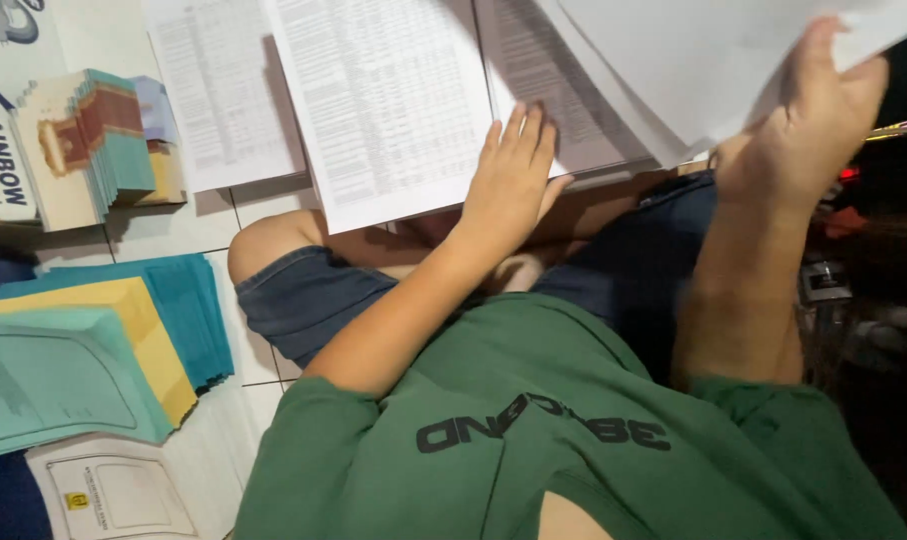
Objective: A person sitting on the floor is rapidly flipping through a large stack of printed documents, likely for sorting or quality control purposes.
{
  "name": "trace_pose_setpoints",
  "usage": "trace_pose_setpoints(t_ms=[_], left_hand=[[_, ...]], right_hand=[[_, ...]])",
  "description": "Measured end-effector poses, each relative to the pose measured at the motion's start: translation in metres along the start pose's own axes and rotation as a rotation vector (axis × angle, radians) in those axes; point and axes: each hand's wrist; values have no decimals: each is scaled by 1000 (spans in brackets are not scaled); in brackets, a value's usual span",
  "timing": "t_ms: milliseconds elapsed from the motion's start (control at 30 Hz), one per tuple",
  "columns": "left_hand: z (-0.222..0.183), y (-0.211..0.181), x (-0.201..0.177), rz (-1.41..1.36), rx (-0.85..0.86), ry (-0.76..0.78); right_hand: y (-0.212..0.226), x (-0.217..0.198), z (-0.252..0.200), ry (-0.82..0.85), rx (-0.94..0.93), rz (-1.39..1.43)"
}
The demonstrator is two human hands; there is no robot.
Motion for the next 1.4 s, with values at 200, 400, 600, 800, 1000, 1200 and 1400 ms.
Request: trace_pose_setpoints(t_ms=[200, 400, 600, 800, 1000, 1200, 1400], left_hand=[[-9, -9, 25, 243, 56, 81], [-15, -4, 18, 78, 44, 71], [-14, 5, 9, -53, -39, 43], [-7, 4, -6, 71, 49, -143], [-6, 9, -28, 51, 184, -489], [-84, 78, -87, -3, -88, -418], [-138, 106, -124, -8, -222, 151]], right_hand=[[19, -7, -40, 291, -88, -265], [22, 33, -64, 930, -797, -1026], [-4, 19, -68, 843, -801, -1433], [-17, 11, -76, 904, -746, -1389], [-16, 14, -70, 968, -572, -1345], [5, 42, -59, 888, -422, -1425], [-18, 137, -130, 873, -504, -1291]])
Point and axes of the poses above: each hand's wrist, its own z-axis towards the middle knuckle, its own x-axis out of the palm, y = z × x, and after that the axes turned 12 degrees about x, right-handed
